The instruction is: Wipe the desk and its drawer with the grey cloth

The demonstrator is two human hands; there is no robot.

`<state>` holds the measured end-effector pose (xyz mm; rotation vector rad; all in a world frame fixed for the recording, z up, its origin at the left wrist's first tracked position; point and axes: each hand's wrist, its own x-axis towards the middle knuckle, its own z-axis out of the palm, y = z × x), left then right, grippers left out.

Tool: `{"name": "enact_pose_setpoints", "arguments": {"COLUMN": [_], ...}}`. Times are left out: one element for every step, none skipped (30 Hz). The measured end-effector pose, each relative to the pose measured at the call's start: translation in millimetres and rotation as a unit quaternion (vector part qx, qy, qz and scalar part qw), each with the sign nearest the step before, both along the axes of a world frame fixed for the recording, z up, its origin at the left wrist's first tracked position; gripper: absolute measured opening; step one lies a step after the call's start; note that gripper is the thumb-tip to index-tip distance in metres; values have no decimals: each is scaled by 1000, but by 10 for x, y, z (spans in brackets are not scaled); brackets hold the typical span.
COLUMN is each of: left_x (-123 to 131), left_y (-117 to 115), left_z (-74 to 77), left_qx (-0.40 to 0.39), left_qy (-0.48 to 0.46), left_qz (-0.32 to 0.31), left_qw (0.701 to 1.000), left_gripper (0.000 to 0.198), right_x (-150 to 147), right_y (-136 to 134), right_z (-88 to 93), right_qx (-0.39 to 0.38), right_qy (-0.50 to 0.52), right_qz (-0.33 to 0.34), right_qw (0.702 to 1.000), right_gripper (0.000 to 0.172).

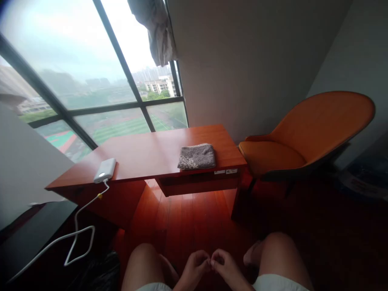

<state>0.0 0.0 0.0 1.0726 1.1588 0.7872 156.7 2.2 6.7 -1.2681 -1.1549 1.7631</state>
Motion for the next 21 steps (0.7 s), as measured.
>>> {"name": "enact_pose_setpoints", "arguments": {"left_x": [-1,-2,-3,-4,-7,-10,-13,-17,-20,-22,-23,-22,-21,-18,-16,-14,-13,-14,-16,-18,-21], "left_y": [-3,-5,-6,-7,-7,-9,-11,-14,-18,-22,-25,-26,-26,-25,-23,-20,-17,-15,-15,-15,-17], "left_z": [-12,-23,-33,-40,-45,-47,-47,-45,-42,-38,-36,-35,-38,-45,-55,-69,-85,-104,-123,-142,-160], "left_qx": [3,4,5,4,3,4,5,8,12,15,18,21,22,21,18,14,9,6,5,6,7], "left_qy": [2,3,4,8,12,14,16,17,18,19,21,23,24,24,21,16,13,10,9,9,9], "left_qz": [-3,-6,-7,-8,-9,-9,-11,-13,-14,-16,-17,-17,-15,-13,-11,-9,-9,-10,-12,-15,-17], "left_qw": [1000,1000,1000,1000,1000,1000,1000,1000,1000,1000,999,999,999,999,1000,1000,1000,1000,1000,1000,1000], "left_gripper": [16,16,16,16,16,14,13,11,10,10,9,9,9,9,9,9,9,9,9,9,9], "right_x": [-3,-4,-4,-1,2,7,11,15,17,16,14,10,6,2,-1,-2,-1,2,7,13,19], "right_y": [-2,-4,-7,-10,-12,-15,-17,-19,-21,-22,-23,-24,-26,-28,-30,-35,-40,-46,-53,-59,-64], "right_z": [3,7,12,18,26,34,41,45,45,39,27,9,-14,-39,-64,-87,-104,-114,-117,-113,-104], "right_qx": [-2,-3,-2,-1,0,1,3,4,6,9,11,11,11,12,14,17,23,30,37,44,51], "right_qy": [-2,-3,-1,1,3,4,4,2,-1,-3,-5,-7,-9,-12,-18,-27,-38,-50,-61,-72,-83], "right_qz": [-2,-3,-3,-3,-1,2,7,11,15,17,18,16,12,6,2,1,4,11,19,27,31], "right_qw": [1000,1000,1000,1000,1000,1000,1000,1000,1000,1000,1000,1000,1000,1000,1000,999,999,998,997,996,995], "right_gripper": [21,22,23,24,24,24,24,24,23,22,22,21,19,18,16,15,14,13,14,14,15]}}
